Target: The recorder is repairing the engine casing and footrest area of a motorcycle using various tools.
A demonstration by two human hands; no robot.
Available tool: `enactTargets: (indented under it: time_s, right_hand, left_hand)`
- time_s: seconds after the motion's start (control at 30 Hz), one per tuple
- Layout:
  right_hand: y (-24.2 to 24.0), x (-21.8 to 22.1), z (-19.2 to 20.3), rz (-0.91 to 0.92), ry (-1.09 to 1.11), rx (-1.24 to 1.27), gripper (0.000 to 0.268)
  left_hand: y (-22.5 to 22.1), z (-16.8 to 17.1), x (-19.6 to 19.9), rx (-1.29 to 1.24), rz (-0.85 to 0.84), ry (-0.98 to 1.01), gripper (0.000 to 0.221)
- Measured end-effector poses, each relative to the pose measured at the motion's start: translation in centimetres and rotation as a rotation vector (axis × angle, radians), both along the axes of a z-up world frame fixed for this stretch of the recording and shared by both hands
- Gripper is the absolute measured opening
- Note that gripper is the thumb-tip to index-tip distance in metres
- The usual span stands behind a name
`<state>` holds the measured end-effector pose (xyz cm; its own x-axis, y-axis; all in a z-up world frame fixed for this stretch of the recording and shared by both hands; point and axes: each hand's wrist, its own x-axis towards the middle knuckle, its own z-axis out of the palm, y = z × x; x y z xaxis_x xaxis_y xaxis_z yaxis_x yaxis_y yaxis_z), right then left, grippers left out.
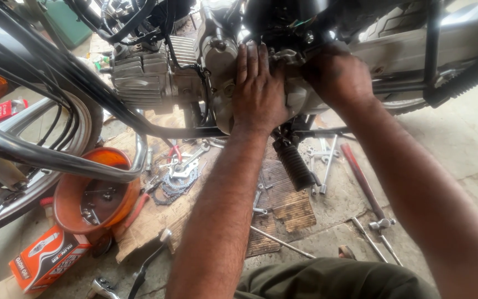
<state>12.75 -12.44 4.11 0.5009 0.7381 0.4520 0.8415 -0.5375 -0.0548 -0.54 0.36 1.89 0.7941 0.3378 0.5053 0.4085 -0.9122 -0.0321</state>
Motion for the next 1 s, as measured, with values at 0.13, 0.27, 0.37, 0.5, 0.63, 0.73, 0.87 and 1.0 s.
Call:
enactTargets:
  time_s: [0.13,0.27,0.37,0.5,0.63,0.73,0.87,1.0]
  right_hand:
    - [0.2,0.2,-1.7,-0.013,-0.071,-0.008,0.026]
    - [0.3,-0.5,-0.7,-0.054,-0.005,-0.052,0.026]
    - [-0.5,0.2,-1.9,-0.027,0.088,0.048,0.026]
    - [-4.5,-0.1,-4.3,-0.052,0.613,0.525,0.024]
    - [-8.9,2.1,-16.5,-0.084,1.276,0.777,0.026]
    - [-9.2,1.3,-21.6,-0.036,1.437,0.802,0.023]
    - [-7.8,-2.3,-17.3,-0.028,1.434,0.824,0.019]
    - [-4.8,-2.1,-17.9,0.034,1.089,0.635,0.018]
  left_hand:
    - [0.0,-0.3,0.2,-0.002,-0.013,-0.02,0.112]
    - [-0.1,-0.1,0.0,-0.037,-0.035,-0.016,0.114]
    - [-0.3,0.0,0.3,-0.006,0.006,-0.001,0.11]
    - [0.2,-0.2,0.4,-0.043,0.022,0.045,0.111]
    - [-0.1,-0.1,0.1,-0.038,0.009,0.061,0.123]
    - [0.2,-0.6,0.4,-0.013,0.03,0.092,0.117]
    - [0.6,-1.2,0.6,0.005,0.011,0.039,0.119]
    - [0.6,-0.7,0.5,0.042,-0.005,0.039,0.119]
